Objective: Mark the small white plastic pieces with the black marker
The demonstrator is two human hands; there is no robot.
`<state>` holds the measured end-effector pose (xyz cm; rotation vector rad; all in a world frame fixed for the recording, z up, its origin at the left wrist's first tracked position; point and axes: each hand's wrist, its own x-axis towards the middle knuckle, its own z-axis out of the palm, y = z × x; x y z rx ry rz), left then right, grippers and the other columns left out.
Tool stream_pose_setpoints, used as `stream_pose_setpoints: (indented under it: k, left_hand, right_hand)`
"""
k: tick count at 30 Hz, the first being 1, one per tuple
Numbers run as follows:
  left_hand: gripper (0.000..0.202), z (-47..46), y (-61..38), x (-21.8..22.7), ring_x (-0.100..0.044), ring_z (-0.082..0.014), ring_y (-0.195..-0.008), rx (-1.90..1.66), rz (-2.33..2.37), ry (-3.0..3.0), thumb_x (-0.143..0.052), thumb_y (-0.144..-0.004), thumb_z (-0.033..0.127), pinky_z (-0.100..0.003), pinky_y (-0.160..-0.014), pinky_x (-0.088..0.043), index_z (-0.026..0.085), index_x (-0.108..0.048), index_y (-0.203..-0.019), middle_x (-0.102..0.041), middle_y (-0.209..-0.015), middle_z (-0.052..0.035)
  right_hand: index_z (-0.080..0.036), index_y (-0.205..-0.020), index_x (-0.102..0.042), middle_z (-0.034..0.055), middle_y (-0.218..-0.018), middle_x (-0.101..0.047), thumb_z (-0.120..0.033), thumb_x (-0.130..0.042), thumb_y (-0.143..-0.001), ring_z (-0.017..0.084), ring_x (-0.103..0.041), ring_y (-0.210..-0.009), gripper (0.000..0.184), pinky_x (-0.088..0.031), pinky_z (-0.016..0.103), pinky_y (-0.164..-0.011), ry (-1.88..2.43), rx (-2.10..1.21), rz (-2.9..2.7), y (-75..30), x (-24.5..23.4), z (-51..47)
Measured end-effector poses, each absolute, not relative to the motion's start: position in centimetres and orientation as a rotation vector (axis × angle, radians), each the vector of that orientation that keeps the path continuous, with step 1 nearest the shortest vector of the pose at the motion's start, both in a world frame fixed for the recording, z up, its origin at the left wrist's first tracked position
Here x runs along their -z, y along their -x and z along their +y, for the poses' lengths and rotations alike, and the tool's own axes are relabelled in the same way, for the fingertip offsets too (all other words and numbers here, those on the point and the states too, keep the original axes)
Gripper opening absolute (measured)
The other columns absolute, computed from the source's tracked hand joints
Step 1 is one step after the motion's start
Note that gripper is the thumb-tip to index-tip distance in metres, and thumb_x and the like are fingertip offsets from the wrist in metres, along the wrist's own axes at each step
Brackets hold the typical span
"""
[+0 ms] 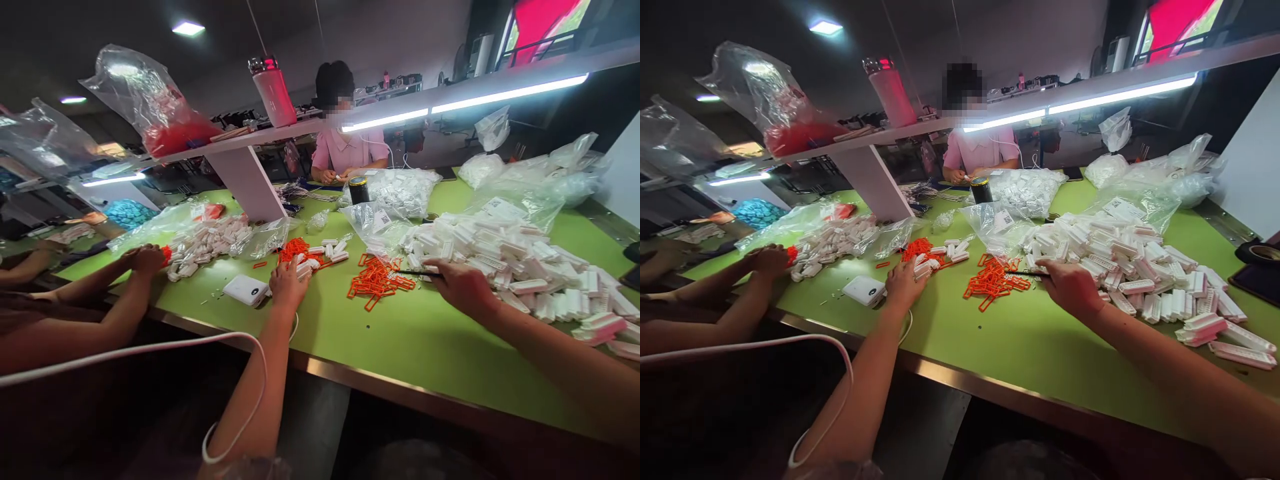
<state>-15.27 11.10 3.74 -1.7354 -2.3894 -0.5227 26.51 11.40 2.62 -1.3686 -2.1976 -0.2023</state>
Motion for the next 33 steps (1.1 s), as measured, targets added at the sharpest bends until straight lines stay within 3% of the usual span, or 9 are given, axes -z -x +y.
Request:
stream_pose_setpoints:
  k: [3,10,15,20,26,30,33]
  left_hand:
    - [0.050,11.9,15.8,-3.8,-0.060,-0.0368,-0.121,0.355,-2.409,1.815,-0.066,-0.090,0.034,-0.048,-0.105,-0.045,0.021,-0.061,-0.139,-0.068,-0.126,-0.0179]
    - [0.029,9.7,13.4,-2.7,-0.063,-0.0330,-0.117,0.435,-2.306,1.889,-0.058,-0.092,0.023,-0.043,-0.102,-0.047,0.016,-0.067,-0.119,-0.070,-0.118,-0.0167]
    - [0.036,7.0,11.2,-0.6,-0.063,-0.0302,-0.118,0.555,-2.197,2.053,-0.062,-0.089,0.021,-0.044,-0.106,-0.049,0.020,-0.066,-0.125,-0.068,-0.122,-0.0126]
    - [0.056,5.3,9.8,1.0,-0.060,-0.0302,-0.123,0.928,-2.070,2.226,-0.071,-0.078,0.018,-0.050,-0.113,-0.047,0.024,-0.065,-0.133,-0.064,-0.127,-0.0108]
    - [0.026,3.7,8.0,0.2,-0.058,-0.0331,-0.119,0.970,-2.048,2.097,-0.072,-0.088,0.029,-0.053,-0.107,-0.049,0.022,-0.076,-0.113,-0.063,-0.121,-0.0135]
    - [0.014,2.3,6.7,-0.2,-0.062,-0.0296,-0.106,1.007,-2.023,2.140,-0.063,-0.095,0.024,-0.049,-0.098,-0.051,0.021,-0.072,-0.106,-0.068,-0.109,-0.0110]
    - [0.011,0.9,6.0,0.2,-0.064,-0.0277,-0.103,1.084,-1.991,2.214,-0.061,-0.096,0.021,-0.046,-0.097,-0.052,0.021,-0.067,-0.105,-0.071,-0.108,-0.0093]
  right_hand:
    - [-0.019,-0.117,-0.077,0.0114,-0.102,-0.083,-0.026,-0.053,-0.098,0.027,-0.079,-0.086,0.032,-0.053,0.032,-0.071,1.232,0.144,-2.246,-25.9,-2.2,10.8]
    - [-0.020,-0.112,-0.078,0.0092,-0.101,-0.084,-0.023,-0.054,-0.098,0.024,-0.078,-0.086,0.028,-0.054,0.029,-0.074,1.218,0.034,-2.292,-25.4,-1.8,10.3]
    - [-0.020,-0.104,-0.078,0.0088,-0.094,-0.083,-0.019,-0.055,-0.097,0.023,-0.077,-0.080,0.025,-0.053,0.030,-0.073,1.164,-0.012,-2.324,-24.9,-1.6,9.8]
    - [-0.021,-0.104,-0.078,0.0073,-0.095,-0.084,-0.017,-0.054,-0.095,0.023,-0.078,-0.081,0.026,-0.051,0.028,-0.071,1.073,-0.095,-2.322,-24.1,-1.8,8.7]
    - [-0.025,-0.106,-0.074,0.0027,-0.089,-0.082,-0.016,-0.055,-0.089,0.019,-0.075,-0.074,0.028,-0.048,0.026,-0.066,1.017,-0.373,-2.321,-23.1,-2.3,7.2]
    - [-0.023,-0.097,-0.072,0.0030,-0.081,-0.077,-0.027,-0.054,-0.094,0.018,-0.067,-0.066,0.019,-0.046,0.026,-0.063,1.001,-0.578,-2.205,-22.3,-3.4,6.0]
    - [-0.022,-0.082,-0.065,0.0022,-0.070,-0.066,-0.048,-0.046,-0.102,0.017,-0.060,-0.062,0.038,-0.045,0.027,-0.059,0.950,-0.846,-2.056,-21.6,-4.5,4.9]
